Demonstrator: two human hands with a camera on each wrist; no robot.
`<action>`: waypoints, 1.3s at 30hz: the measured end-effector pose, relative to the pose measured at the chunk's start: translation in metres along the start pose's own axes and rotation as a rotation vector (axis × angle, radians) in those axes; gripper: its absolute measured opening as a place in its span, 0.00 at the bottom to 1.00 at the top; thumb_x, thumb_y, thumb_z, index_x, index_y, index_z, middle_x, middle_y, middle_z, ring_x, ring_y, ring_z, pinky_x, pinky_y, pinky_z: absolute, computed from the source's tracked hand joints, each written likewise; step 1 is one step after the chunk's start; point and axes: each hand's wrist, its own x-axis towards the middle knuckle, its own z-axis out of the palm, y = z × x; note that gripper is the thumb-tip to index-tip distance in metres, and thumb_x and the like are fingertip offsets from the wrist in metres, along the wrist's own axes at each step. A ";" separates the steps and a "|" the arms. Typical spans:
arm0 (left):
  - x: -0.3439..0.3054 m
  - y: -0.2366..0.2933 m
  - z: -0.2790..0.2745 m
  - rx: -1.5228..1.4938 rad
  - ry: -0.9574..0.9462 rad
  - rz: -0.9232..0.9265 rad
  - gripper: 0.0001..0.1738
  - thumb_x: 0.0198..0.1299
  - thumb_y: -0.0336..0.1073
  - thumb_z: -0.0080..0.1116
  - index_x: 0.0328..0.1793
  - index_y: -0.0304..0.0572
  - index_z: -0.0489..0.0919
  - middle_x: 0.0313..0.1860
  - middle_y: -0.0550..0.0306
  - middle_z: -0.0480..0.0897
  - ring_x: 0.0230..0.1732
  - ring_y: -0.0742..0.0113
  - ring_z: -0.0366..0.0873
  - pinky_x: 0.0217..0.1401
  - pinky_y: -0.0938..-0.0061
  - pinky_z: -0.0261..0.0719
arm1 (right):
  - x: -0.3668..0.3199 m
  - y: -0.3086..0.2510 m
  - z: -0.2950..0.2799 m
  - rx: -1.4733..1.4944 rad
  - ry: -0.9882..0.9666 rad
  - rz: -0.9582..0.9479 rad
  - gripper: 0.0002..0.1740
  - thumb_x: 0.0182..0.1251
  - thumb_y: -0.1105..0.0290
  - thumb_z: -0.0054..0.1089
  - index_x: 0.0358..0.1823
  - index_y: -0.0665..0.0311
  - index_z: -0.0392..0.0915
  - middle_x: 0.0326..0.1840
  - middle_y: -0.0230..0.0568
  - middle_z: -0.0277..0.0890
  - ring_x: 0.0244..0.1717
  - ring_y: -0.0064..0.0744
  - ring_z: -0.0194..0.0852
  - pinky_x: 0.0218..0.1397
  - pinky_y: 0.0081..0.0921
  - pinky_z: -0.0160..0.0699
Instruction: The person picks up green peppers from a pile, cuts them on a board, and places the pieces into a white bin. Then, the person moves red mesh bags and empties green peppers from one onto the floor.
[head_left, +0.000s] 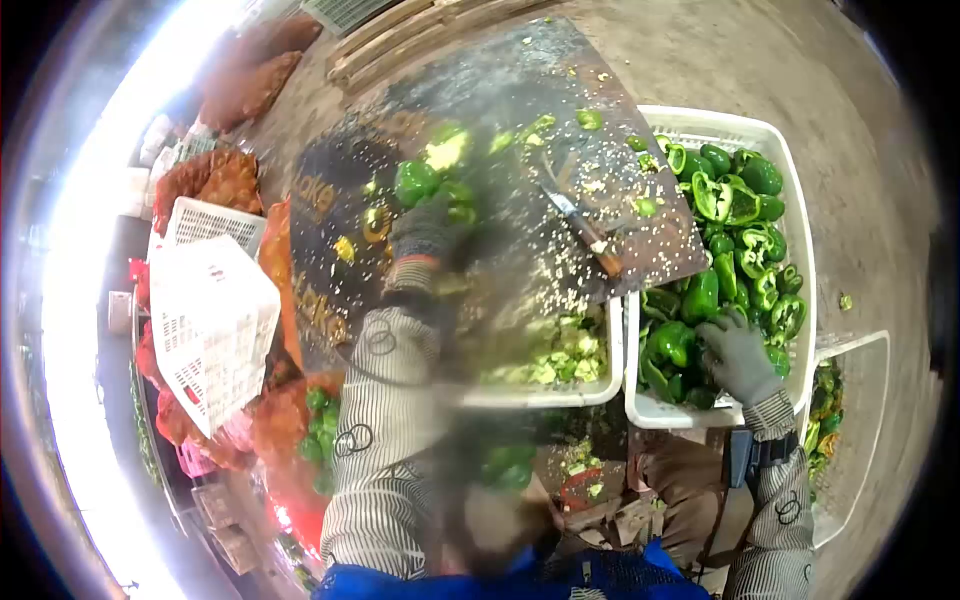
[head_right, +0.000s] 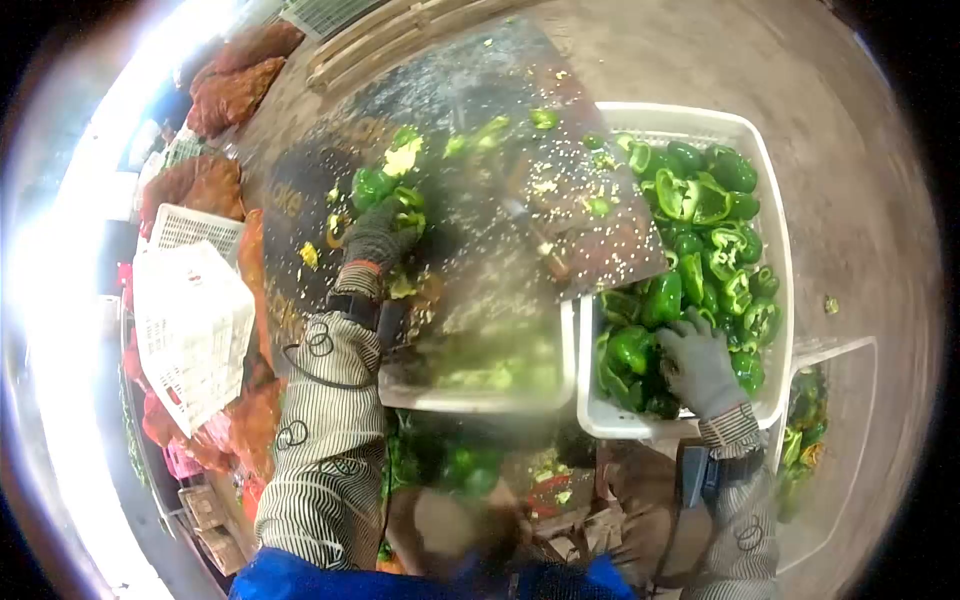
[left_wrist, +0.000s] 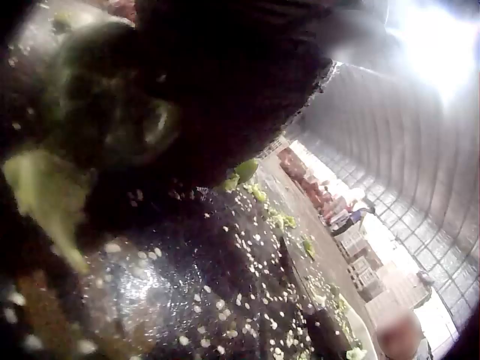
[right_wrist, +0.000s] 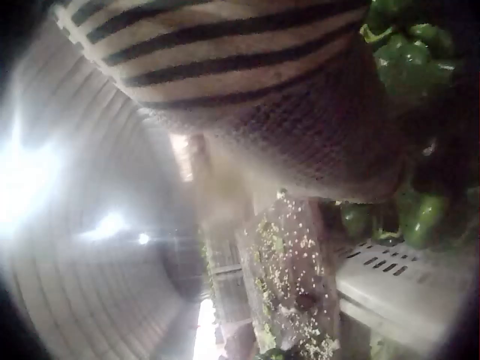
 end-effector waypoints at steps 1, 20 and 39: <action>-0.010 -0.006 -0.002 -0.001 0.008 -0.007 0.28 0.55 0.49 0.68 0.62 0.53 0.76 0.55 0.49 0.82 0.57 0.51 0.80 0.59 0.59 0.78 | 0.000 -0.007 -0.012 0.009 0.039 -0.016 0.28 0.58 0.66 0.66 0.63 0.55 0.74 0.67 0.46 0.70 0.73 0.51 0.60 0.74 0.51 0.60; -0.299 0.135 -0.042 -0.717 0.036 0.263 0.24 0.55 0.41 0.69 0.54 0.37 0.77 0.39 0.46 0.82 0.42 0.51 0.83 0.43 0.62 0.81 | -0.060 -0.190 -0.051 1.581 0.050 -0.423 0.30 0.62 0.74 0.60 0.67 0.64 0.69 0.56 0.37 0.76 0.43 0.21 0.77 0.46 0.20 0.80; -0.267 0.114 0.042 -0.915 -0.003 0.473 0.18 0.64 0.43 0.64 0.54 0.41 0.80 0.42 0.53 0.85 0.27 0.63 0.80 0.29 0.68 0.79 | -0.037 -0.166 -0.044 1.604 0.004 -0.248 0.20 0.62 0.78 0.64 0.57 0.68 0.76 0.46 0.37 0.81 0.41 0.24 0.79 0.44 0.23 0.82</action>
